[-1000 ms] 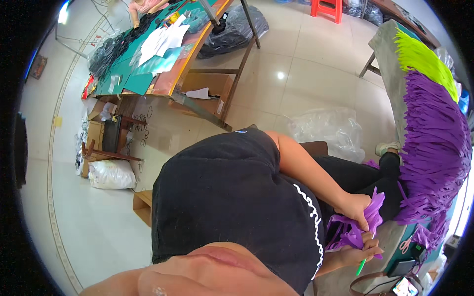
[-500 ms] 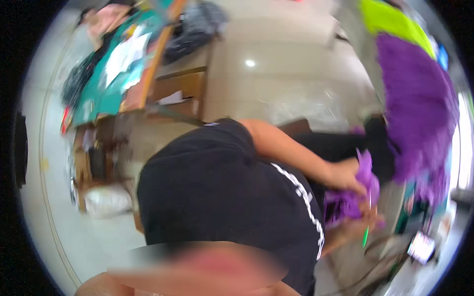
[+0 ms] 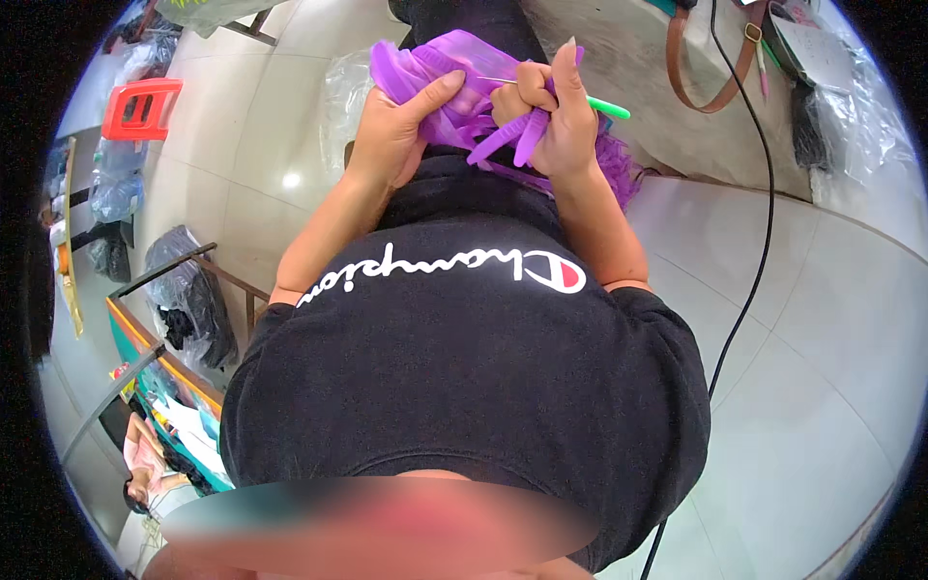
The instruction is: Untangling and inspecting purple fabric fringe strips using a hook tool.
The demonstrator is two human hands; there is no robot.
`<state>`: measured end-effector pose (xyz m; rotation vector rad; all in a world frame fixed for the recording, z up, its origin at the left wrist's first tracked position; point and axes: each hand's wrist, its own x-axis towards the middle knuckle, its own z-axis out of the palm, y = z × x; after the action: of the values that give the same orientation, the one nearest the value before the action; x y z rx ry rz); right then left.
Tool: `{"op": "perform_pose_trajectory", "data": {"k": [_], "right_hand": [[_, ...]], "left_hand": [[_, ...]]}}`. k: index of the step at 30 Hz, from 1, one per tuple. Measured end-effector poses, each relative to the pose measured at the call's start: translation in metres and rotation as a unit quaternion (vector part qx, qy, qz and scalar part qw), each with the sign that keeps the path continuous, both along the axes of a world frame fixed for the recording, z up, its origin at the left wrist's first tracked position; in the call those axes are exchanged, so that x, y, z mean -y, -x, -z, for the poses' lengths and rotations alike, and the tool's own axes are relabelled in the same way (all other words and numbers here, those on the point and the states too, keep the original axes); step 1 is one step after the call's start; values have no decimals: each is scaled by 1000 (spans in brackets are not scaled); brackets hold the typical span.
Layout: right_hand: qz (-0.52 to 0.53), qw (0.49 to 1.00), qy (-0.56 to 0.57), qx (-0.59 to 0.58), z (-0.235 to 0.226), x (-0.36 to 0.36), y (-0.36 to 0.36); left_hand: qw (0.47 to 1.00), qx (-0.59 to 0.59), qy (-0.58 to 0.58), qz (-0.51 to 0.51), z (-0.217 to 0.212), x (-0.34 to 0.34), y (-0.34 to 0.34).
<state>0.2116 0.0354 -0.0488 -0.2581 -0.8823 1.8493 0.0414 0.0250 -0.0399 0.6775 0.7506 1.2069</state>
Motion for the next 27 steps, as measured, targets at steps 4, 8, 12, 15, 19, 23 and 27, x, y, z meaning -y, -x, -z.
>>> {"op": "perform_pose_trajectory", "data": {"k": [4, 8, 12, 15, 19, 23, 27], "right_hand": [[2, 1000, 10, -2, 1, 0, -2], [15, 1000, 12, 13, -1, -1, -2], [54, 997, 13, 49, -3, 2, 3], [107, 982, -21, 151, -6, 5, 5], [309, 796, -238, 463, -3, 9, 5], [496, 719, -152, 463, 5, -39, -37], [600, 630, 170, 463, 15, -96, -104]], "left_hand": [[999, -41, -27, 17, -3, 3, 0], [998, -40, -34, 17, -5, 5, -1], [996, -69, -47, -4, -7, 5, -1], [994, -93, -62, -20, -4, 5, -1], [995, -89, -37, -15, -4, 4, 0], [992, -90, -27, 80, -4, 3, 7], [965, -135, 23, 223, -3, 10, 13]]}}
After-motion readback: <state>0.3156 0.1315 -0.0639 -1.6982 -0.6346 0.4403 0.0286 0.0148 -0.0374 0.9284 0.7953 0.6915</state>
